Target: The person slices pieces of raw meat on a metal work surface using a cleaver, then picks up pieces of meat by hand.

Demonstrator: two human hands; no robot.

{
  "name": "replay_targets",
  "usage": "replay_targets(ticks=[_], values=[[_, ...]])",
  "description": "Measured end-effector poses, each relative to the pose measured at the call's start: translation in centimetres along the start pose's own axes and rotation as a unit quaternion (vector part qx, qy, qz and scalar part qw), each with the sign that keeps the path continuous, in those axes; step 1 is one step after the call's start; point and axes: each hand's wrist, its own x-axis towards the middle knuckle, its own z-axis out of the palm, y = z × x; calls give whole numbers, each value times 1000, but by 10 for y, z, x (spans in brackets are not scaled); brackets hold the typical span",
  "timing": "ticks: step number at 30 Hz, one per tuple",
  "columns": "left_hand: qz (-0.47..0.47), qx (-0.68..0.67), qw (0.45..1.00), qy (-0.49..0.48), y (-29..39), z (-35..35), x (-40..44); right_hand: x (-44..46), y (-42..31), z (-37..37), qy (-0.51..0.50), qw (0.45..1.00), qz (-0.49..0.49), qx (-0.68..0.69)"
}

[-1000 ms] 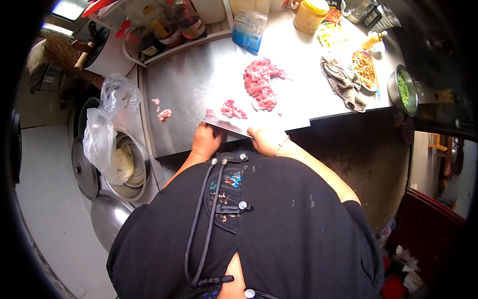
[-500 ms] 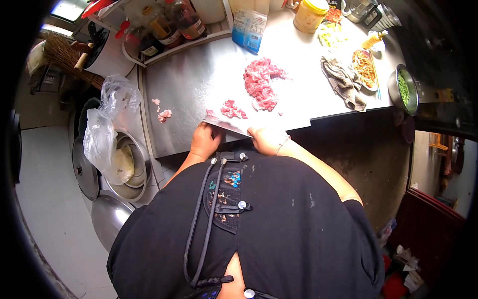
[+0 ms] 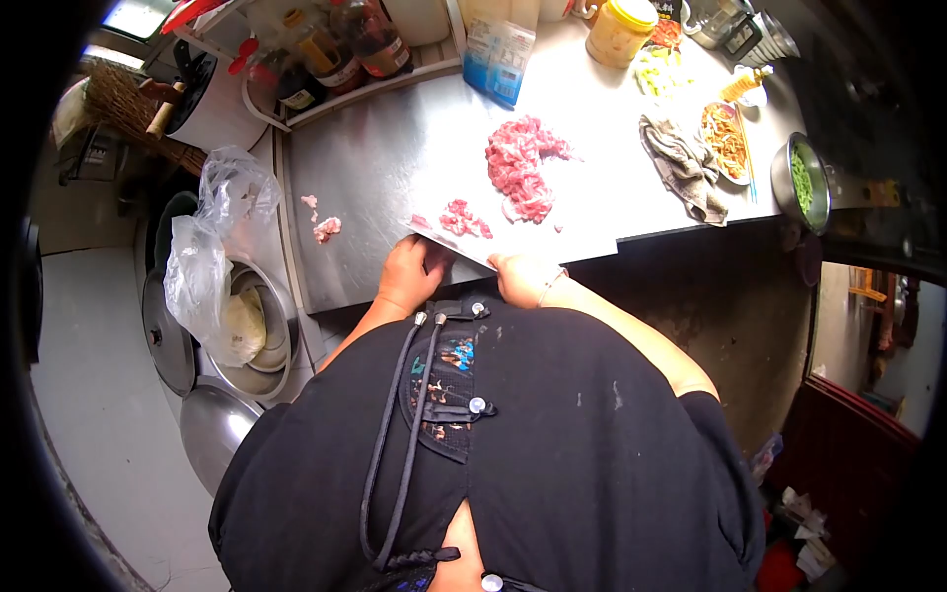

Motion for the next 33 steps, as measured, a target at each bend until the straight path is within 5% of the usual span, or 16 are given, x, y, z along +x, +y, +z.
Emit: replay_targets(ticks=[20, 23, 28, 33], values=[[19, 13, 999, -33, 1, 2, 5, 68, -41, -9, -164, 983, 80, -39], [-39, 34, 995, -89, 8, 1, 4, 74, -24, 5, -125, 990, 50, -40], [22, -4, 1000, 12, -3, 14, -2, 59, -10, -10, -70, 995, 63, 16], [-5, -3, 1000, 3, 2, 15, -4, 29, -20, -11, -35, 999, 15, 13]])
